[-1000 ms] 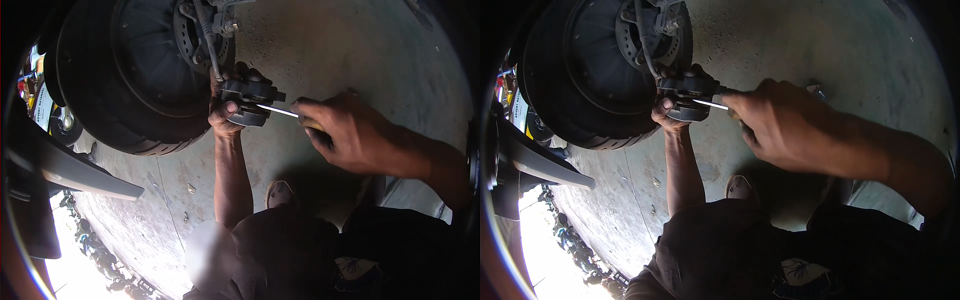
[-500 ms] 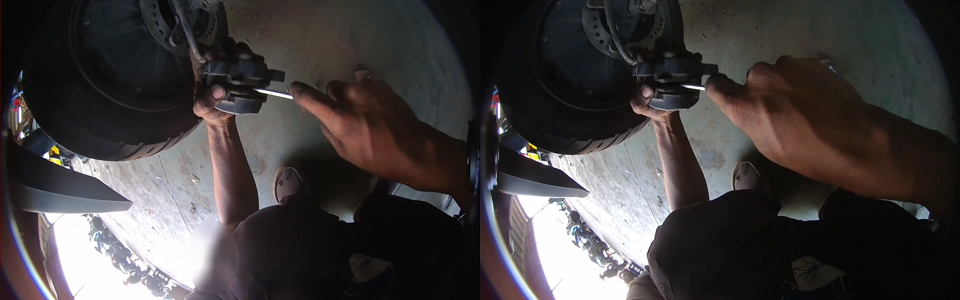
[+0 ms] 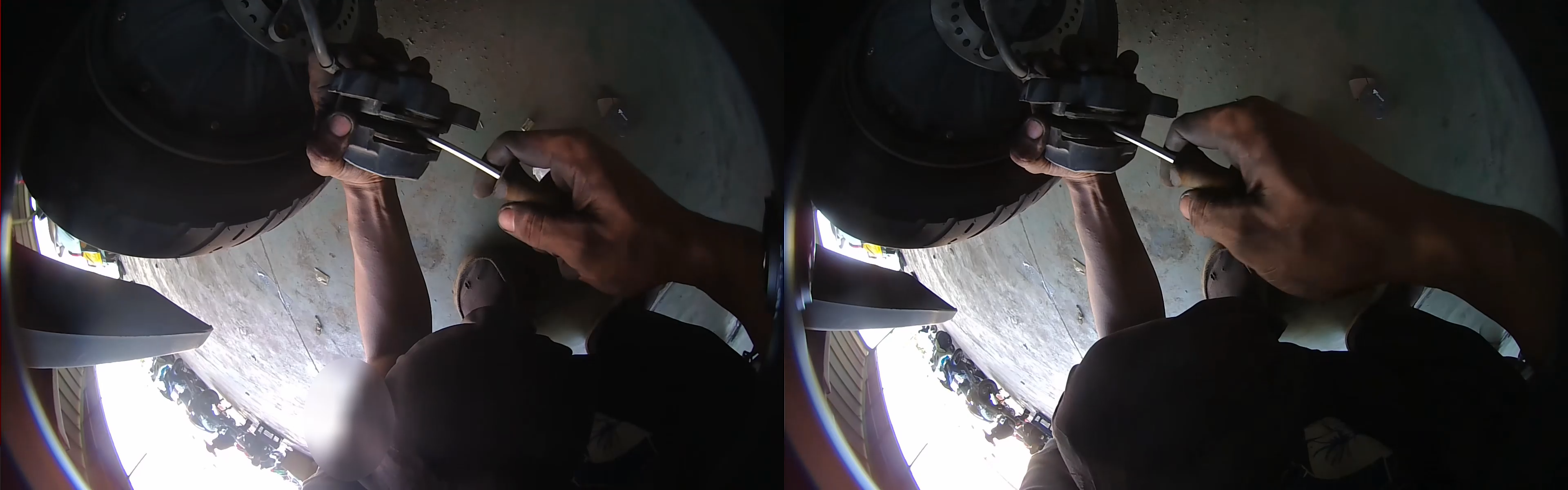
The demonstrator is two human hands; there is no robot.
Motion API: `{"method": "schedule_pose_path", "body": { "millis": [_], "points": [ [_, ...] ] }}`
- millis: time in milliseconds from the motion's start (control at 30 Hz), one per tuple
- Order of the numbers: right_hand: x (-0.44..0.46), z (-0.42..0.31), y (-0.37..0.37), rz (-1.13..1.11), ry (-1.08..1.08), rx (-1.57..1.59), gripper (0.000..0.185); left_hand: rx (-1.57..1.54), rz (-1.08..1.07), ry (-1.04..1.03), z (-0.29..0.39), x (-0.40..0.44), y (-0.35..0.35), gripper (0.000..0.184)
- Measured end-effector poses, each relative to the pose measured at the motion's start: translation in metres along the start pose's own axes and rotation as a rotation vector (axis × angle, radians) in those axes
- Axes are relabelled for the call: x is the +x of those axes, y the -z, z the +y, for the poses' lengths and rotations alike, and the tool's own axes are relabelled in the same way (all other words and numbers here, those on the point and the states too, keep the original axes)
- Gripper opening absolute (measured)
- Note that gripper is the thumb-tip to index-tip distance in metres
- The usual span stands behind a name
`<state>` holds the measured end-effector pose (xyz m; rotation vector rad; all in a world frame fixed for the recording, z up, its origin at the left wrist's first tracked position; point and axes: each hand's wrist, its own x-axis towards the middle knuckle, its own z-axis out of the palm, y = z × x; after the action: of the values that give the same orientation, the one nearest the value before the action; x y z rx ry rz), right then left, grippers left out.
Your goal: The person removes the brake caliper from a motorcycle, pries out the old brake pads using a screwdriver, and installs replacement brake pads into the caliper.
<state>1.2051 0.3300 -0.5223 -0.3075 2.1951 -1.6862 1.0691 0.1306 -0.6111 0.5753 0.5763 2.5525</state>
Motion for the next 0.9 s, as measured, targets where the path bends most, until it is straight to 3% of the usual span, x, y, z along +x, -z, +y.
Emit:
{"method": "schedule_pose_path", "body": {
  "millis": [133,233,267,333,400,467,533,600,667,700,733,767,800,833,900],
  "points": [
    [0.011,-0.015,0.011,-0.235,-0.146,0.096,0.023,-0.020,0.065,-0.046,-0.006,-0.002,-0.006,0.066],
    [0.012,-0.010,0.011,-0.257,-0.462,0.307,0.026,0.060,0.059,0.013,-0.003,-0.003,-0.001,0.060],
    [0.009,0.004,0.004,-0.094,-0.209,0.065,0.028,0.062,0.060,0.012,0.002,-0.005,-0.001,0.060],
    [0.006,0.016,0.000,0.071,0.048,-0.159,0.030,0.349,0.181,0.146,0.013,-0.009,-0.007,0.051],
    [0.005,0.020,0.001,0.182,0.144,-0.533,0.034,0.527,0.268,0.211,0.022,-0.012,-0.021,0.046],
    [0.010,0.016,0.007,0.154,0.226,-0.510,0.034,0.749,0.436,0.474,0.032,-0.009,-0.046,0.046],
    [0.011,0.004,0.015,0.046,0.132,-0.780,0.035,0.747,0.398,0.518,0.039,-0.005,-0.050,0.042],
    [0.011,-0.005,0.015,0.031,0.157,-0.829,0.037,0.510,0.284,0.548,0.043,0.003,-0.044,0.055],
    [0.006,-0.029,0.006,0.031,-0.093,-1.105,0.036,0.530,0.260,0.444,0.025,0.009,-0.047,0.051],
    [0.007,-0.029,0.009,0.037,-0.097,-1.116,0.036,0.614,0.318,0.456,0.020,0.011,-0.039,0.053],
    [0.010,-0.025,0.011,0.013,-0.096,-0.900,0.037,0.698,0.380,0.470,0.014,0.009,-0.031,0.059],
    [0.014,-0.021,0.014,-0.007,-0.095,-0.686,0.038,0.605,0.386,0.339,0.005,0.006,-0.031,0.055],
    [0.013,-0.008,0.016,-0.003,-0.100,-0.693,0.038,0.598,0.379,0.337,0.004,0.008,-0.029,0.055],
    [0.014,0.001,0.016,0.113,0.130,-0.688,0.041,0.466,0.299,0.365,0.005,0.012,-0.032,0.054],
    [0.007,0.009,0.025,0.233,0.363,-0.683,0.043,0.385,0.274,0.399,0.006,0.014,-0.042,0.049]
  ]
}}
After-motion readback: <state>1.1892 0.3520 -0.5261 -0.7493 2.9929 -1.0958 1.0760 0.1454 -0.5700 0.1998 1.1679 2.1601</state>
